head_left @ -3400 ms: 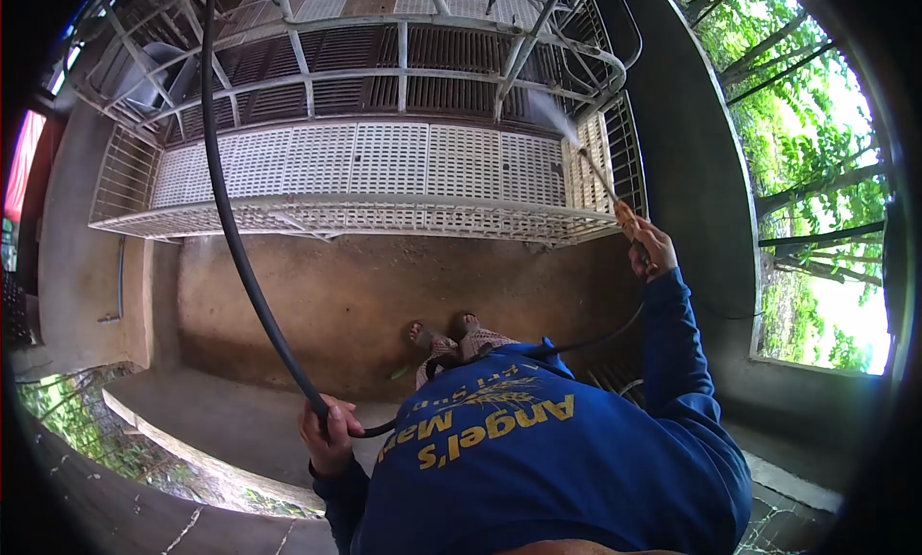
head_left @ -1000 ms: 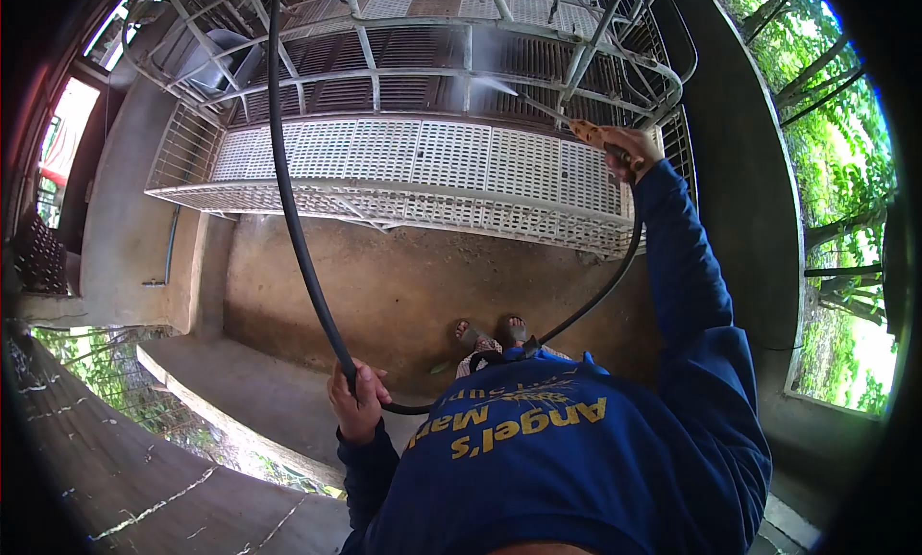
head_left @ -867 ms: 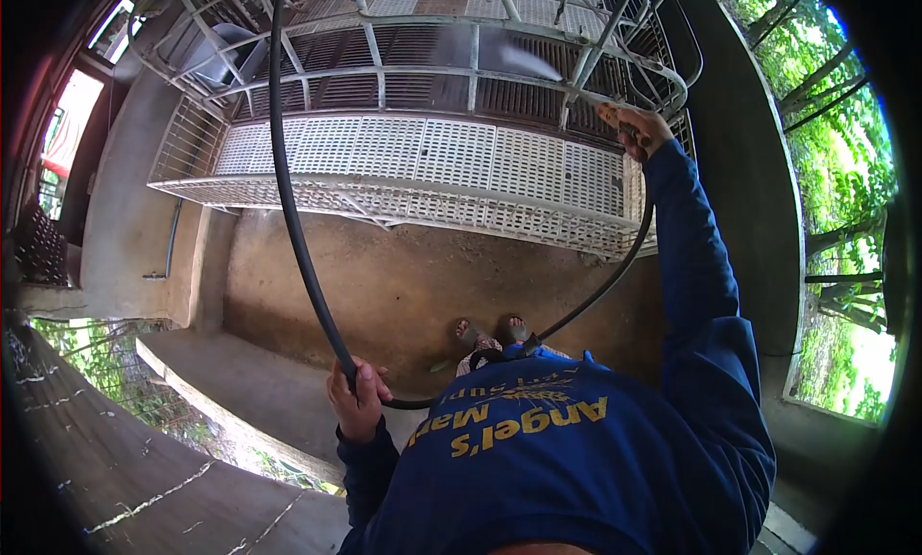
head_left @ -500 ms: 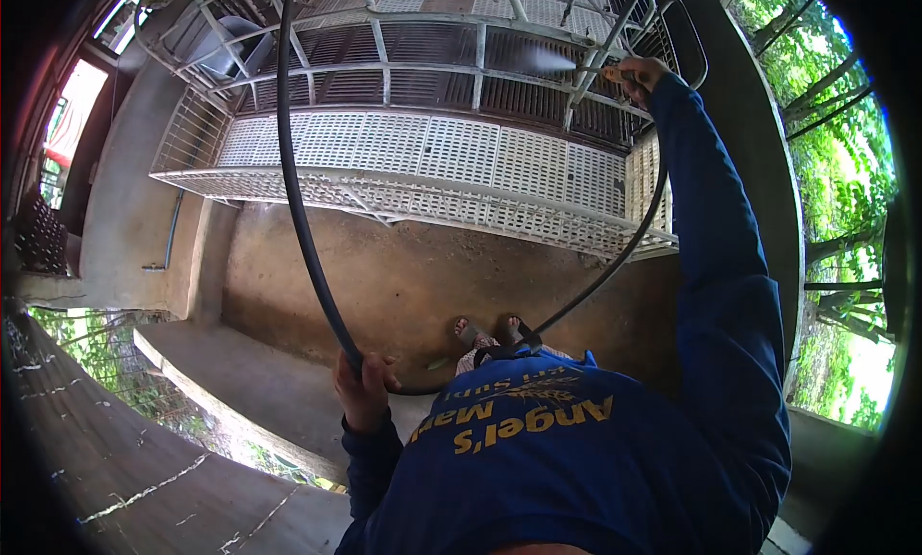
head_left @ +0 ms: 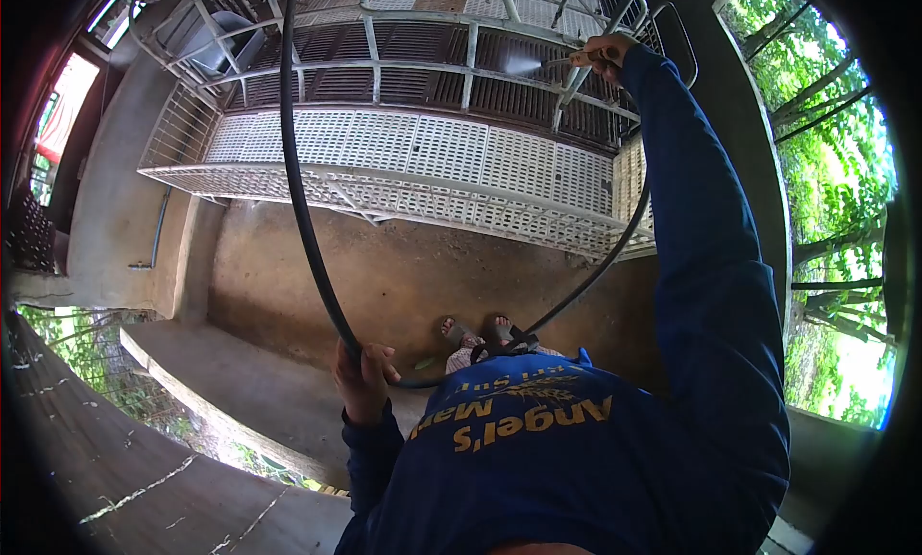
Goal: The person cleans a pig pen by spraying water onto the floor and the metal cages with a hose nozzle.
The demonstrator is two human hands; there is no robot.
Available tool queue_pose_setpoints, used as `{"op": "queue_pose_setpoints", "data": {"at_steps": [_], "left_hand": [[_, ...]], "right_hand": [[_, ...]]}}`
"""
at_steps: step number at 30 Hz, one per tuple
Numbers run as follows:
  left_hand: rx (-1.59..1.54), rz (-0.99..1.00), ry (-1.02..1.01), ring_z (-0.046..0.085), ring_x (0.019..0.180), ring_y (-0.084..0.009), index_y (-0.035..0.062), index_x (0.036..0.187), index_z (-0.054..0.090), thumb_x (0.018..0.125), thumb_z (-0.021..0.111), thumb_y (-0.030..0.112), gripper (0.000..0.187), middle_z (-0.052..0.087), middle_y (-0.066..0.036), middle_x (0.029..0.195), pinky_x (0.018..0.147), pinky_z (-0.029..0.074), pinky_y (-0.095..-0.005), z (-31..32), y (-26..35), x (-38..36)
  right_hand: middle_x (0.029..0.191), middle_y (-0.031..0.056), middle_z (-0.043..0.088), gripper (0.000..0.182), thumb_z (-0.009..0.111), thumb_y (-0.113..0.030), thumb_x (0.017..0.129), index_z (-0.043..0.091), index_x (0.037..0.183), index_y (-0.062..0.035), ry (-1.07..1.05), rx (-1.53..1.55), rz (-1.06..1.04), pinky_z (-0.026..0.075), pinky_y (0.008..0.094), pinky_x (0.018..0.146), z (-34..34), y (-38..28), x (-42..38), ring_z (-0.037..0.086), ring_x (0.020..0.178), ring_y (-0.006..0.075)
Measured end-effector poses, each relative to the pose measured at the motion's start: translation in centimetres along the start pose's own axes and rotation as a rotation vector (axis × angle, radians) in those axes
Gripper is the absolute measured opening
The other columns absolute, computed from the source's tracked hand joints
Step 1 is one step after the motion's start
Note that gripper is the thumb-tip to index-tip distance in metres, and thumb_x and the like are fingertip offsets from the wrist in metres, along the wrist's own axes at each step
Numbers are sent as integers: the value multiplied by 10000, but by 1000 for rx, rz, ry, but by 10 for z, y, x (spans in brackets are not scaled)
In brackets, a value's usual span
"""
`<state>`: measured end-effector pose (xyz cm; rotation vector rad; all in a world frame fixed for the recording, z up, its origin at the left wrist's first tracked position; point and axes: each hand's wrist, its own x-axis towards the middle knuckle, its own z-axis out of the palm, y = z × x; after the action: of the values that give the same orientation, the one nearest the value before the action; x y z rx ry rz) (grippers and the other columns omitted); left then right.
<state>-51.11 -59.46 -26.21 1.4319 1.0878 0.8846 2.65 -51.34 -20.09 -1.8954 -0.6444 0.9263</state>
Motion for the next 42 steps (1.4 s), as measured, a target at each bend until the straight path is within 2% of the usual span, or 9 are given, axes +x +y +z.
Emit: {"op": "queue_pose_setpoints", "data": {"at_steps": [4, 7, 13, 18, 24, 32, 34, 39, 42], "left_hand": [[-4, -6, 26, 454, 354, -103, 7, 799, 443, 834, 436, 208, 205, 530, -73, 595, 352, 367, -222, -4, -4, 0], [-19, -28, 26, 457, 355, -103, 6, 802, 442, 838, 429, 213, 210, 531, -72, 594, 352, 367, -222, -9, -8, 1], [-4, 8, 13, 448, 347, -97, 5, 801, 444, 848, 430, 230, 230, 527, -68, 580, 351, 364, -217, -14, -13, 5], [-24, 9, -5, 454, 347, -99, 5, 798, 445, 849, 449, 254, 254, 524, -69, 573, 350, 364, -215, -18, -16, 9], [-40, 20, 2, 456, 353, -98, 4, 785, 446, 850, 455, 258, 263, 517, -68, 567, 350, 365, -212, -22, -20, 11], [-54, -4, -25, 459, 354, -104, 3, 799, 444, 841, 447, 228, 229, 527, -75, 586, 348, 374, -218, -25, -21, 13], [-45, -40, -13, 459, 354, -105, 3, 800, 443, 838, 446, 211, 212, 531, -77, 593, 349, 377, -218, -23, -16, 14], [32, -28, -24, 472, 363, -106, 4, 810, 432, 824, 460, 166, 165, 538, -79, 606, 353, 383, -218, -31, -16, 11], [100, 4, -1, 476, 365, -103, 5, 803, 423, 819, 464, 143, 144, 526, -75, 575, 352, 380, -217, -39, -4, 9]], "right_hand": [[480, 55, 498, 246, 565, -275, 725, 579, 680, -34, -23, -261, -62, 298, 206, 282, -1, 12, 37, 393, 326, 81], [470, 55, 495, 262, 555, -287, 730, 570, 631, -44, 39, -73, -65, 291, 217, 282, 9, -1, 6, 384, 322, 84], [524, 42, 520, 171, 583, -196, 704, 566, 604, -59, -114, -423, -77, 392, 271, 407, -2, 9, 43, 478, 438, 129], [473, 53, 497, 245, 562, -249, 732, 552, 581, -57, -190, -567, -391, 340, 236, 340, -12, 33, 80, 417, 358, 103], [461, 61, 488, 254, 582, -271, 718, 570, 619, -38, 10, -244, 19, 312, 203, 300, 17, 3, 39, 389, 320, 87], [480, 59, 493, 243, 560, -261, 746, 577, 789, -23, -15, -52, -82, 304, 200, 268, 20, 19, 17, 394, 306, 81], [480, 59, 488, 234, 557, -264, 753, 566, 789, -33, 38, -88, 51, 295, 208, 265, 43, 6, -28, 394, 299, 91], [461, 34, 487, 274, 562, -291, 782, 577, 734, -22, 85, -23, -100, 303, 203, 275, 36, 73, -30, 431, 310, 87], [565, 31, 516, 270, 544, -223, 792, 552, 927, 11, -155, 238, -27, 337, 177, 297, 43, 70, -72, 471, 383, 57]]}}
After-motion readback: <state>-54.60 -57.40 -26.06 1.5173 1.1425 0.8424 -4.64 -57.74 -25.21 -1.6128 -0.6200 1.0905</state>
